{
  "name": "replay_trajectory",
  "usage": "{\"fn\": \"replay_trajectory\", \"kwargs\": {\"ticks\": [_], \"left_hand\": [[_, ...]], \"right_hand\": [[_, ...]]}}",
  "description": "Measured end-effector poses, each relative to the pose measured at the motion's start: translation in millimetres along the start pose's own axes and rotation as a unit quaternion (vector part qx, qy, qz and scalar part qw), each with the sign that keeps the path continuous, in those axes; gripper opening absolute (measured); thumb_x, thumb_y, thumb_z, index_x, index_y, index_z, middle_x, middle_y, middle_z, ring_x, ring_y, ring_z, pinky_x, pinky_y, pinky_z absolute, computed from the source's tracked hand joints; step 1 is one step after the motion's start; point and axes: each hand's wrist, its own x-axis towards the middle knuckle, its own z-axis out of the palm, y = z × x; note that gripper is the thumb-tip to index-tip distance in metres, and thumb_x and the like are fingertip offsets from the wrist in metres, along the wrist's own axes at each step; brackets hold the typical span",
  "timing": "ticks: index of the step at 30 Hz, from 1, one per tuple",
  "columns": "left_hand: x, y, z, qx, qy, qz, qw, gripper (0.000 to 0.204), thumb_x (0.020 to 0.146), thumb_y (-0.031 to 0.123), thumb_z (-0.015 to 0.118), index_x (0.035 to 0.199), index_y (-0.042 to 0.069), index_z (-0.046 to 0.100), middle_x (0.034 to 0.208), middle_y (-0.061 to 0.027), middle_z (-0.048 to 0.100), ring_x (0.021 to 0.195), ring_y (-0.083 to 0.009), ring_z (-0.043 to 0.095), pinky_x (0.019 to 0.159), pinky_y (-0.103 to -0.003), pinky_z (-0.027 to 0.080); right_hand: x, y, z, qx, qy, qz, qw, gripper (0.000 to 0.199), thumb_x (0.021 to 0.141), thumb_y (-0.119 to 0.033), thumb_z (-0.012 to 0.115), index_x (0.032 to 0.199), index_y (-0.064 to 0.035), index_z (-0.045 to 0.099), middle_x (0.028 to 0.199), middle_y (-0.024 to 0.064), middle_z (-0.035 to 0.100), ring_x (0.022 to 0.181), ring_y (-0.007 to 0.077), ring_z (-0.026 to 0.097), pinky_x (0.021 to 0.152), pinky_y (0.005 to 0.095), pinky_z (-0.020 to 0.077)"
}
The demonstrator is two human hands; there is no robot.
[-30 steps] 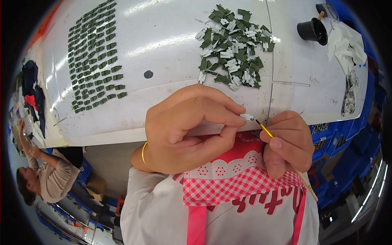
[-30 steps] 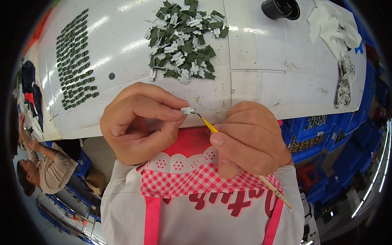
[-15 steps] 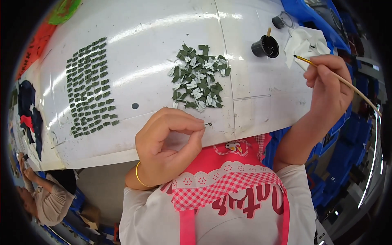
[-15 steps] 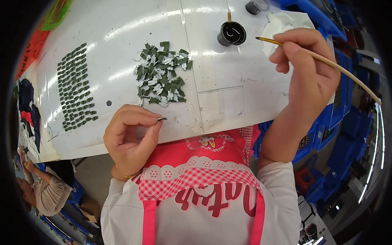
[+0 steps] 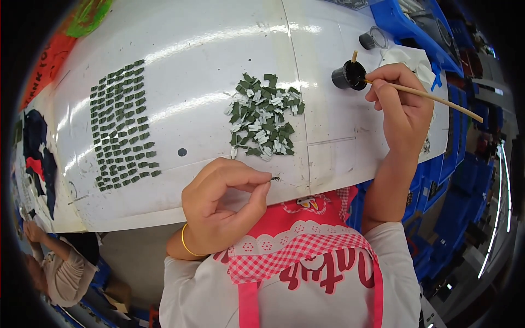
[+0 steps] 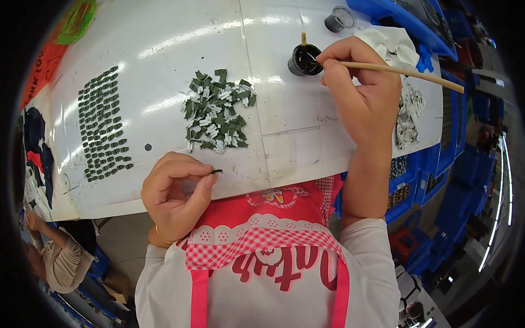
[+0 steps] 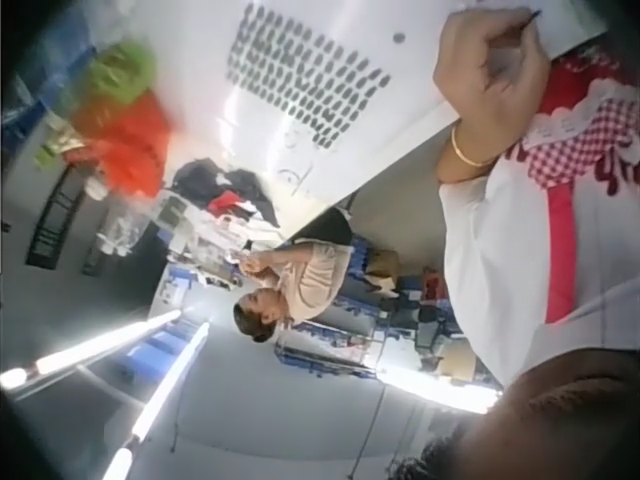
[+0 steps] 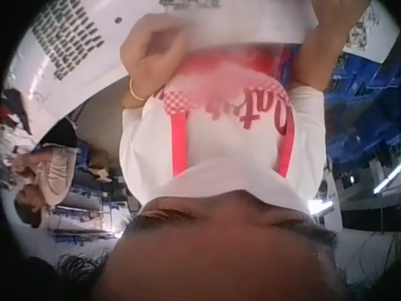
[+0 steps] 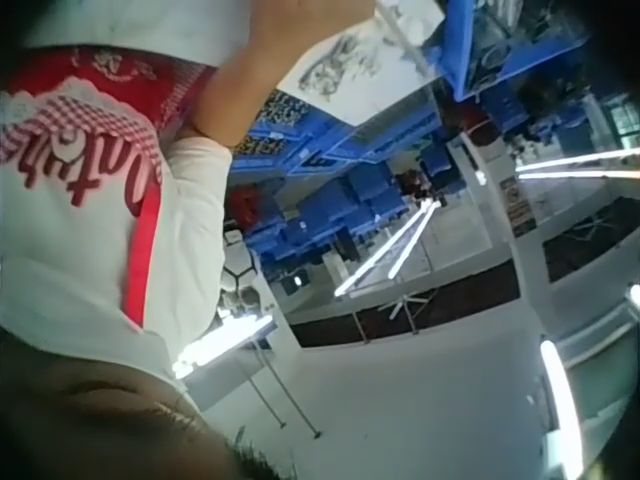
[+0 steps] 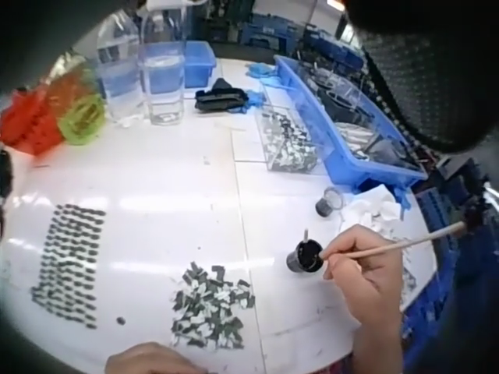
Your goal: Applying black paint or adhesive to the stems of small plastic artificial leaf pieces at a manufacturing workbench.
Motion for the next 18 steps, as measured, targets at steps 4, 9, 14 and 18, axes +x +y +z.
{"fn": "replay_trajectory", "kwargs": {"ticks": [4, 9, 14, 18], "left_hand": [[-1.1, -0.5, -0.2, -0.007, 0.003, -0.005, 1.000, 0.024, 0.068, -0.013, 0.068, 0.089, -0.001, 0.067, 0.084, -0.0079, 0.064, 0.062, -0.0120, 0.055, 0.059, -0.020, 0.047], [0.5, -0.1, 0.3, -0.027, 0.000, -0.013, 1.000, 0.025, 0.068, -0.012, 0.070, 0.091, -0.002, 0.068, 0.085, -0.0081, 0.065, 0.062, -0.0117, 0.055, 0.059, -0.019, 0.047], [-4.2, 1.4, -0.6, -0.034, 0.005, -0.032, 0.999, 0.025, 0.069, -0.012, 0.071, 0.092, -0.002, 0.069, 0.085, -0.0084, 0.065, 0.063, -0.0113, 0.055, 0.059, -0.019, 0.047], [-4.5, 0.4, -0.1, -0.036, 0.018, -0.039, 0.998, 0.024, 0.069, -0.012, 0.071, 0.091, -0.002, 0.070, 0.085, -0.0089, 0.066, 0.063, -0.0110, 0.055, 0.058, -0.019, 0.047]], "right_hand": [[-2.8, 0.0, -1.6, 0.003, 0.020, -0.009, 1.000, 0.011, 0.078, -0.004, 0.056, 0.082, -0.0010, 0.066, 0.065, 0.0040, 0.059, 0.057, 0.0103, 0.052, 0.052, 0.0201, 0.0361], [-21.4, -13.2, -9.7, 0.066, 0.138, -0.061, 0.986, 0.014, 0.080, -0.005, 0.055, 0.085, 0.0025, 0.065, 0.068, 0.0078, 0.062, 0.051, 0.0115, 0.050, 0.049, 0.0197, 0.0353], [-49.4, 2.6, -13.6, 0.275, 0.029, -0.131, 0.952, 0.018, 0.083, -0.011, 0.051, 0.091, 0.0012, 0.062, 0.071, 0.0106, 0.062, 0.056, 0.0123, 0.049, 0.052, 0.0246, 0.0367], [-74.3, 1.8, 0.2, 0.394, -0.012, -0.123, 0.911, 0.017, 0.084, -0.013, 0.050, 0.092, -0.0011, 0.060, 0.070, 0.0108, 0.061, 0.057, 0.0133, 0.049, 0.053, 0.0263, 0.0369]]}}
